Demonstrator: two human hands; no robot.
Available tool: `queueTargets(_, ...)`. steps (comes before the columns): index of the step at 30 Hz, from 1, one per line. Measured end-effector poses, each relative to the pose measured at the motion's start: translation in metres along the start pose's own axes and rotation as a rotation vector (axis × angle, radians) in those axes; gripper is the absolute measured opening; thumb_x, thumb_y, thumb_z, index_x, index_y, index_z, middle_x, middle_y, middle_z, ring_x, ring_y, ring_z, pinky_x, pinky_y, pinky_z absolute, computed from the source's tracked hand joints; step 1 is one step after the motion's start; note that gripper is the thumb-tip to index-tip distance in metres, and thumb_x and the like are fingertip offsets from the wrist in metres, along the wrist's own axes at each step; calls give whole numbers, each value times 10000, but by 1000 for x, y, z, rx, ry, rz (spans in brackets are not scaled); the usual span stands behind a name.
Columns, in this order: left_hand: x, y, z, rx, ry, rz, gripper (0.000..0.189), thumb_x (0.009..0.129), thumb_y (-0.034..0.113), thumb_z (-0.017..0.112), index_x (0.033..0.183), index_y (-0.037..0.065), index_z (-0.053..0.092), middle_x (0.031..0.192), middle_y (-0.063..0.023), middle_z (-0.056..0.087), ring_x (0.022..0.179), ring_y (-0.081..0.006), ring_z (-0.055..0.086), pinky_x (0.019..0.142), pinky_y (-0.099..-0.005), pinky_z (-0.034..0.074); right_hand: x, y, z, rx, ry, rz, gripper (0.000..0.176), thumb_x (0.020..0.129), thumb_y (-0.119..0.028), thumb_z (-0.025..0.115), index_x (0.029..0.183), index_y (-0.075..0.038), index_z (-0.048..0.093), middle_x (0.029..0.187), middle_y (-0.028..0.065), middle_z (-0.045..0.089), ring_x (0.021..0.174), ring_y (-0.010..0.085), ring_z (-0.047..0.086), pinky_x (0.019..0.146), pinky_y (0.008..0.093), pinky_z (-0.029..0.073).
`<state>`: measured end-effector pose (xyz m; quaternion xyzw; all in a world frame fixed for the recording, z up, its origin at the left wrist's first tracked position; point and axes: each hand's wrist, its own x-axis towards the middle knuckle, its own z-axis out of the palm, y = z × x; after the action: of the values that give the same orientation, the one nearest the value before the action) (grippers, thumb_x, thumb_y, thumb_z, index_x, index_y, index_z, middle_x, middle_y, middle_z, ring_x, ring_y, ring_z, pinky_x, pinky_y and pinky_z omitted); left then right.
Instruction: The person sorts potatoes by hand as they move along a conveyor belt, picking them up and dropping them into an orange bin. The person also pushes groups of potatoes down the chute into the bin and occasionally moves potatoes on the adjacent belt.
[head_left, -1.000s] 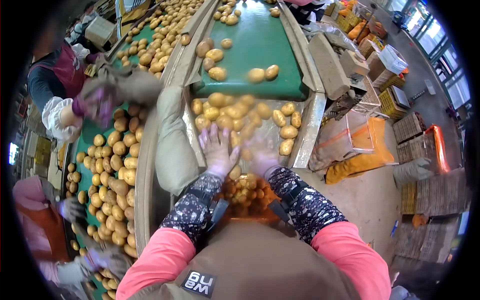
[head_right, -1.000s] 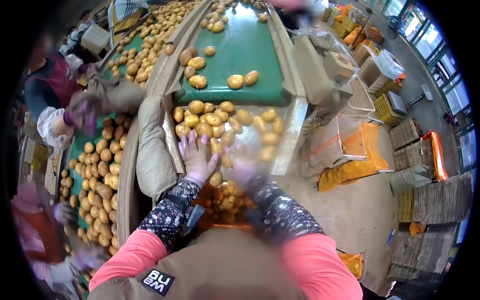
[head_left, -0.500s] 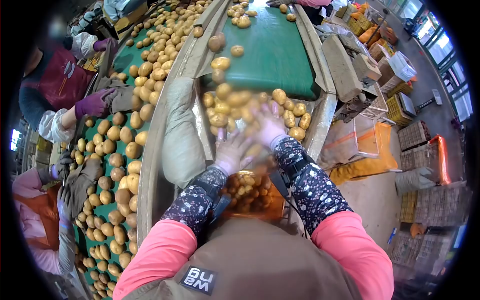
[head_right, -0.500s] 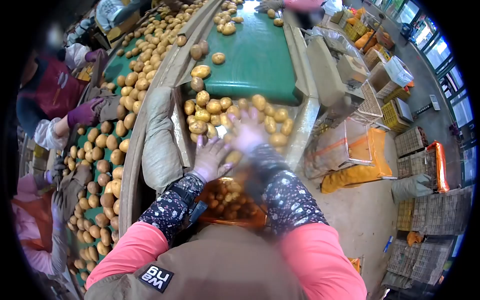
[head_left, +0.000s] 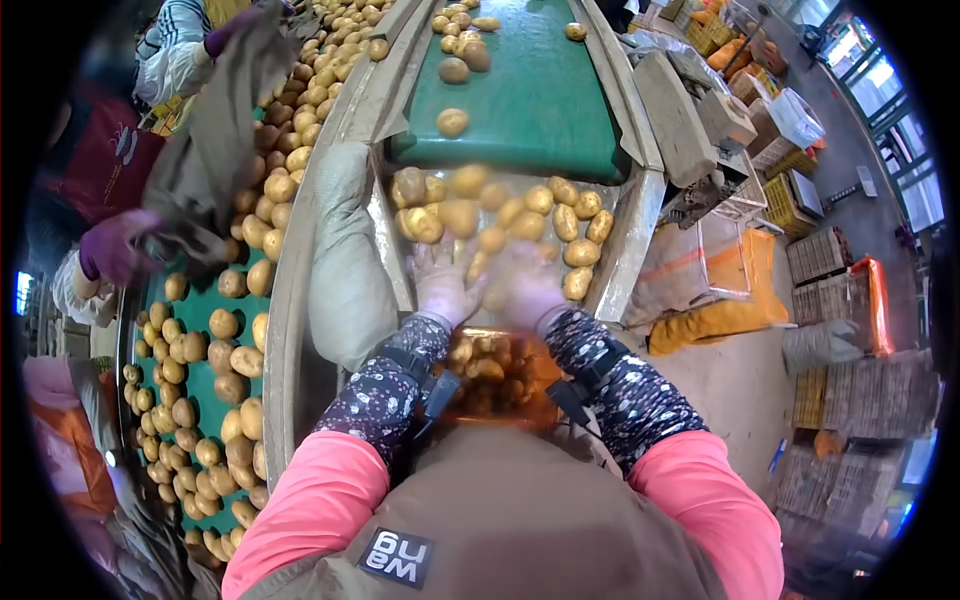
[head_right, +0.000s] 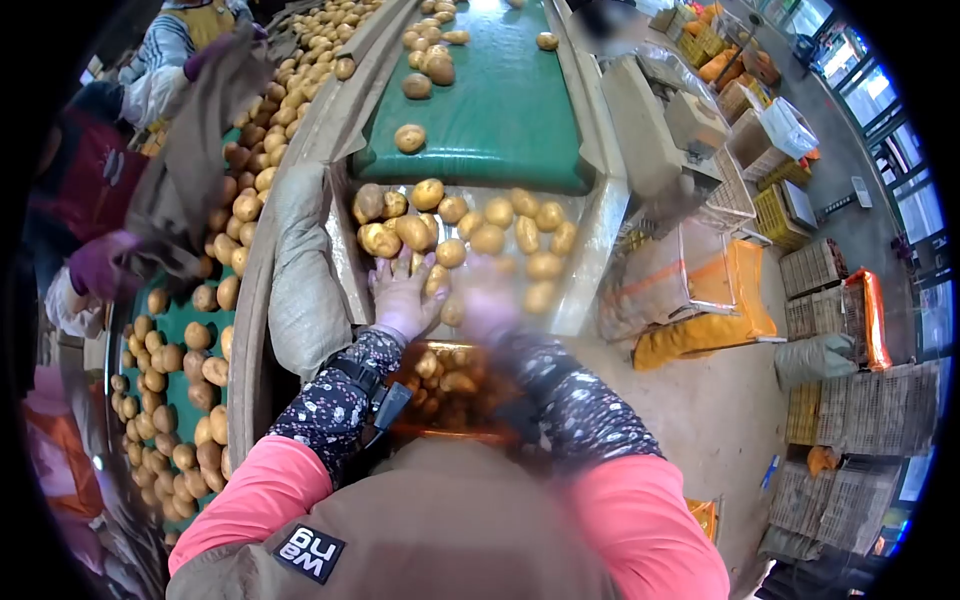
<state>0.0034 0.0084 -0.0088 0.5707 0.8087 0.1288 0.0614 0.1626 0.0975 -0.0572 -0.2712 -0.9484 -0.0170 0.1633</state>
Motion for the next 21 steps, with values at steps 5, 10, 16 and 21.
queueTargets(5, -5, -11, 1, 149, -75, 187, 636, 854, 542, 586, 1424, 282, 480, 1538, -124, 344, 1421, -421, 253, 1124, -630, 187, 60, 14, -54, 137, 73, 223, 314, 769, -191, 629, 1065, -86, 647, 1180, 156, 612, 1039, 369, 609, 852, 504, 491)
queueTargets(10, -12, -18, 7, 119, -52, 548, 610, 849, 578, 585, 1384, 292, 520, 1517, -72, 378, 1406, -374, 296, 1072, -638, 252, 83, 18, -56, -24, -110, 183, 391, 745, -157, 644, 1124, -59, 643, 1094, 148, 633, 998, 305, 622, 840, 451, 486)
queueTargets(16, -20, -20, 13, 62, -128, 931, 632, 825, 530, 637, 1379, 247, 530, 1515, -65, 390, 1434, -361, 277, 1143, -588, 214, 74, 26, -41, -88, 44, 139, 204, 735, -168, 643, 921, -90, 674, 849, 123, 659, 838, 287, 656, 725, 414, 517)
queueTargets(21, -18, -10, -4, 62, -129, 819, 726, 774, 556, 677, 1405, 241, 507, 1534, -93, 351, 1472, -365, 193, 1180, -605, 107, 70, 25, -40, -7, -236, 278, 224, 777, -217, 635, 968, -107, 674, 912, 153, 661, 887, 311, 662, 770, 434, 526)
